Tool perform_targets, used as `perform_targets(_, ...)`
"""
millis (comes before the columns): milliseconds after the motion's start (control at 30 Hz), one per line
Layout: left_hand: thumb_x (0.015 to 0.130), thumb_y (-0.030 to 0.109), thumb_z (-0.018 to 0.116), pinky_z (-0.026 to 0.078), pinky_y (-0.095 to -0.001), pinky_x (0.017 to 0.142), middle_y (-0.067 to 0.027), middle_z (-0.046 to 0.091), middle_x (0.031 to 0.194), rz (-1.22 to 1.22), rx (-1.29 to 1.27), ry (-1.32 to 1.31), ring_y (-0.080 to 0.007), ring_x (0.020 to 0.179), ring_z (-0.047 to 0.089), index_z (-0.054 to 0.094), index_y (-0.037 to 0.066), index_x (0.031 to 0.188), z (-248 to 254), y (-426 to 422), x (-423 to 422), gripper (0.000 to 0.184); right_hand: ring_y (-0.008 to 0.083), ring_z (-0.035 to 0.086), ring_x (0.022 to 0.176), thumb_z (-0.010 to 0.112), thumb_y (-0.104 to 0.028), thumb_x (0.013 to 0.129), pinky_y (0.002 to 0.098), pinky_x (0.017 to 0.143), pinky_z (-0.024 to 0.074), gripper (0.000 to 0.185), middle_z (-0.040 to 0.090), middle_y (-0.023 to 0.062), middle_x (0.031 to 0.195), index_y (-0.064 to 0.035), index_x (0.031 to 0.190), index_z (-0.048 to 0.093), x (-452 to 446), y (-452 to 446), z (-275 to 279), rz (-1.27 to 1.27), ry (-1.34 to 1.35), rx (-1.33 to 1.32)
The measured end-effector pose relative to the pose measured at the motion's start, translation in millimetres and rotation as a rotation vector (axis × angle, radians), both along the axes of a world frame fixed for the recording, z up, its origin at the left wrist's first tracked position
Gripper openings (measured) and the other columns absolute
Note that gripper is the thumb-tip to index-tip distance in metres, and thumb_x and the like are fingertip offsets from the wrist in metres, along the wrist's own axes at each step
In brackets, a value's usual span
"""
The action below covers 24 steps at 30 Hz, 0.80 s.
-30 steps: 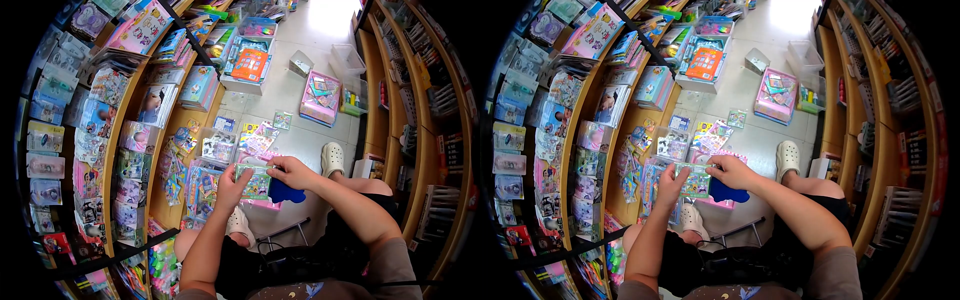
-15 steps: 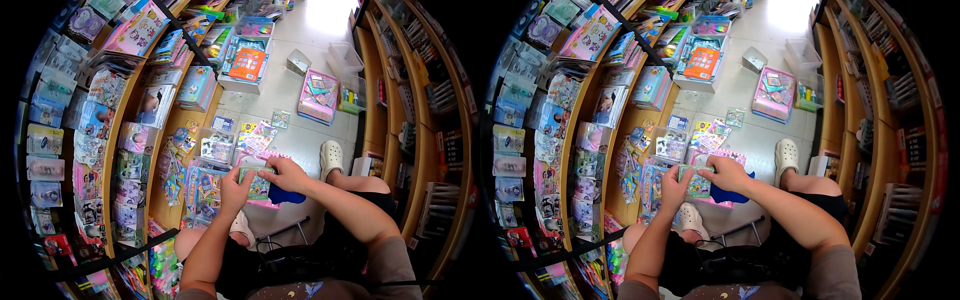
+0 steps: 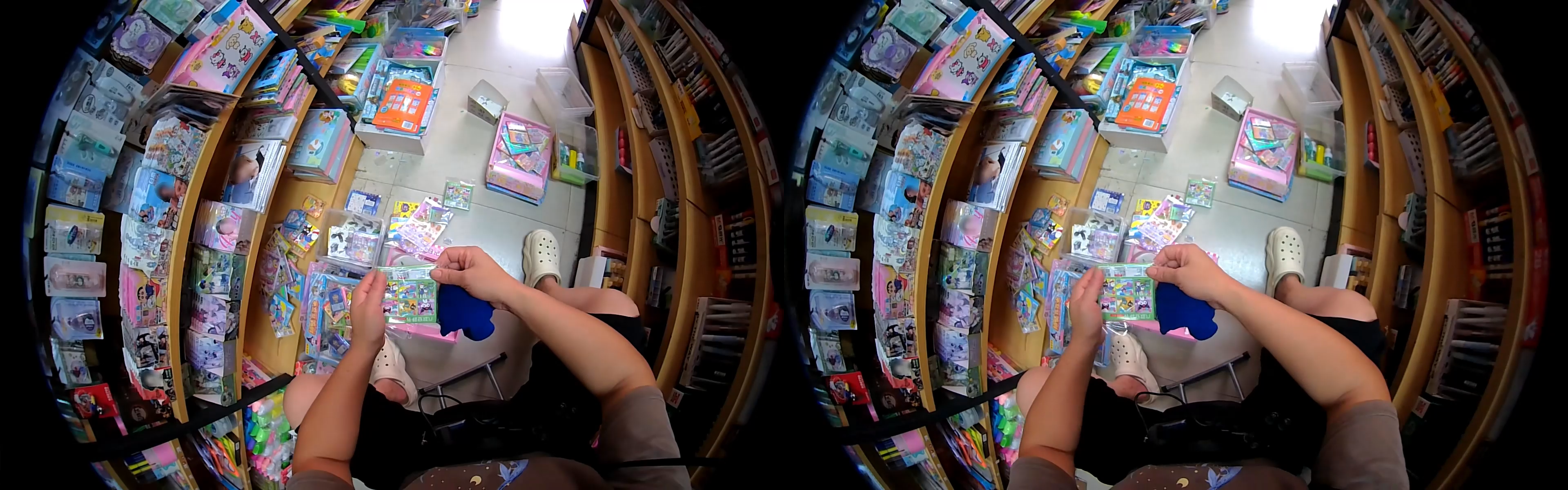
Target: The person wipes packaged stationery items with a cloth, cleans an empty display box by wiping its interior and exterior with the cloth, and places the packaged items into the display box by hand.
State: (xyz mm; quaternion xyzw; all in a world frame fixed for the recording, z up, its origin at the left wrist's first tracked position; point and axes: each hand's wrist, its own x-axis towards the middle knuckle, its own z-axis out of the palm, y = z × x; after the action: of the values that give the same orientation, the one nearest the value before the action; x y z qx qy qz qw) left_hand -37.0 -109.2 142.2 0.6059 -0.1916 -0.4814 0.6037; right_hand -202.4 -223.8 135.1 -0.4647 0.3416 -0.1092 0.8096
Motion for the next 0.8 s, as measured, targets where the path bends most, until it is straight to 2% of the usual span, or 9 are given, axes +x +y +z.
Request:
perform_targets(333, 0.094, 0.021, 0.042, 0.044, -0.0268, 0.079, -0.0069, 0.061, 0.098, 0.021, -0.091, 0.257, -0.0135, 0.087, 0.057, 0.055, -0.002, 0.106, 2, 1, 2, 0.028, 0.0034, 0.055, 0.072, 0.062, -0.006, 0.083, 0.0166, 0.066, 0.0428, 0.004, 0.062, -0.0018, 0.077, -0.0049, 0.080, 0.059, -2, -2, 0, -0.007, -0.194, 0.067)
perform_targets(567, 0.095, 0.022, 0.041, 0.046, -0.0298, 0.081, -0.0101, 0.061, 0.102, 0.034, -0.072, 0.501, -0.0178, 0.090, 0.060, 0.052, -0.001, 0.111, -12, 2, 11, 0.030, 0.0034, 0.054, 0.072, 0.060, -0.009, 0.086, 0.0171, 0.068, 0.0427, 0.005, 0.061, -0.0023, 0.078, -0.0043, 0.084, 0.059, -2, -2, -1, 0.009, -0.159, -0.039)
perform_targets(667, 0.094, 0.021, 0.043, 0.046, -0.0337, 0.085, -0.0103, 0.059, 0.105, -0.020, -0.107, 0.584, -0.0204, 0.094, 0.059, 0.049, 0.001, 0.113, 9, -5, 6, 0.029, 0.0036, 0.054, 0.073, 0.059, -0.012, 0.087, 0.0171, 0.068, 0.0429, 0.009, 0.061, -0.0019, 0.078, -0.0037, 0.089, 0.060, 0, -3, -3, -0.013, -0.134, -0.059)
perform_targets(800, 0.089, 0.009, 0.051, 0.047, -0.0288, 0.083, -0.0097, 0.058, 0.107, -0.079, -0.047, 0.366, -0.0158, 0.093, 0.059, 0.046, 0.000, 0.118, 8, -1, 6, 0.031, 0.0036, 0.054, 0.072, 0.061, -0.014, 0.086, 0.0178, 0.067, 0.0435, 0.014, 0.062, -0.0014, 0.079, -0.0034, 0.094, 0.060, -2, -3, 1, 0.022, -0.101, -0.033)
